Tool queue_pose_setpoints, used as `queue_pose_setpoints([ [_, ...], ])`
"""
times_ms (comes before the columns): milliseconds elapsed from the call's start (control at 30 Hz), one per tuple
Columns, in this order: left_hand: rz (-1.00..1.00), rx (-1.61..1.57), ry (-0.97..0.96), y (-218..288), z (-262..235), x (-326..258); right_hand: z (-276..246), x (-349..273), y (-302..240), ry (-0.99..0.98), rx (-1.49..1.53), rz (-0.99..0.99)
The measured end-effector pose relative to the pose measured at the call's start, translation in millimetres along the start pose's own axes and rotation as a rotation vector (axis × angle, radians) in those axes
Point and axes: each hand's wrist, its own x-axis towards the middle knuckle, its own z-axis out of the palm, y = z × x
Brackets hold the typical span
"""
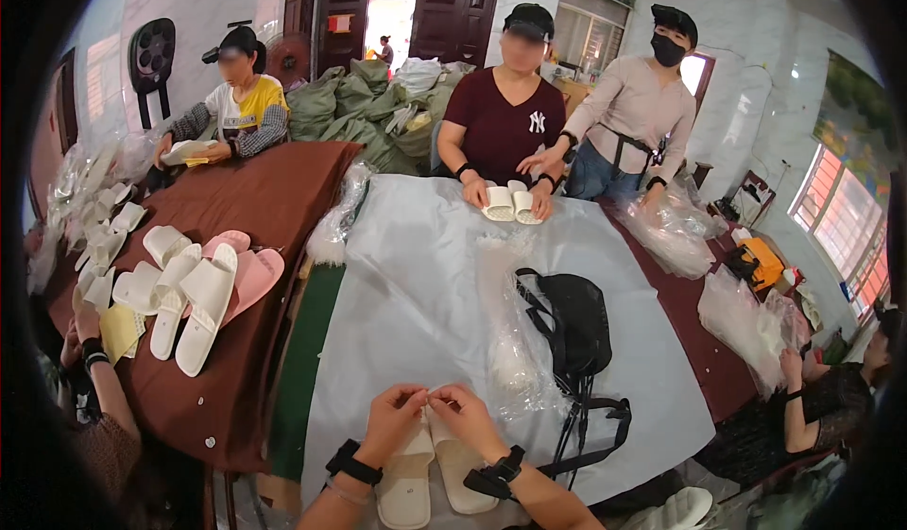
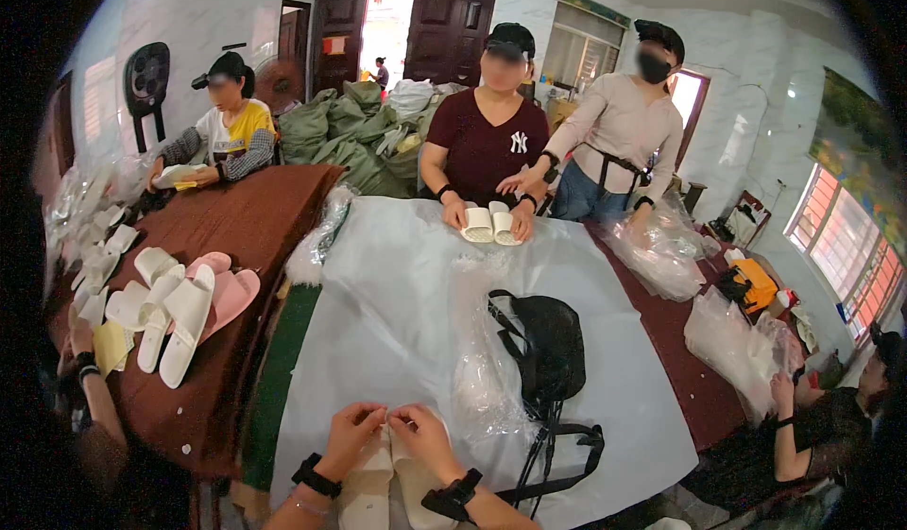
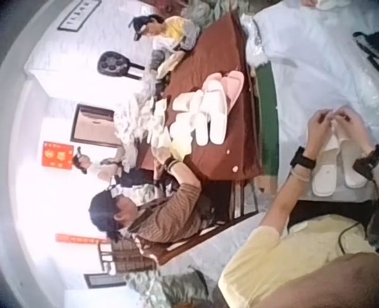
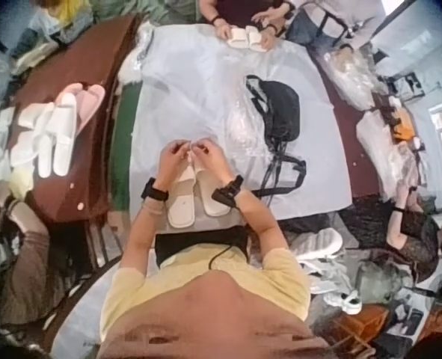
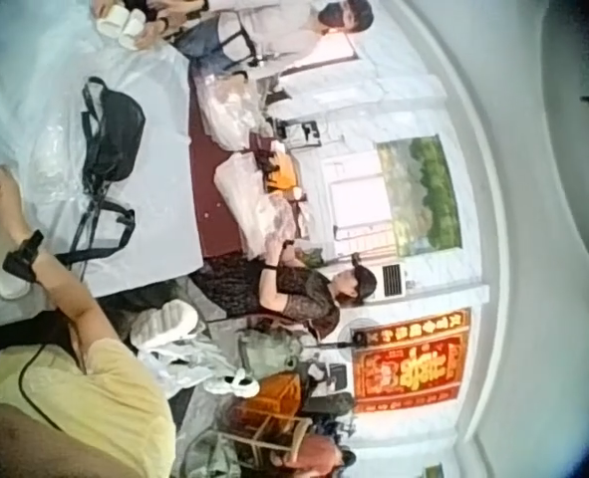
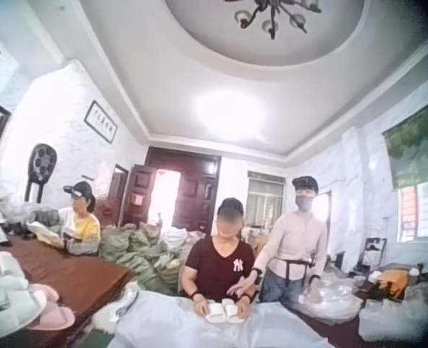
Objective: Assemble and inspect slippers in a workshop setting.
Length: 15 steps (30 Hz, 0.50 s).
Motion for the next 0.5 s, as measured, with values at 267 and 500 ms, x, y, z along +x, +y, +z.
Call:
queue_pose_setpoints([
  [267,0.003,-0.098,-0.046,-4.5,-6.0,-1.8,1.9,-1.2,4.1,-0.006,0.063,-0.016],
  [500,0.005,0.027,-0.031,-7.5,-4.4,3.6,-3.0,1.8,4.7,-0.008,0.034,-0.005],
])
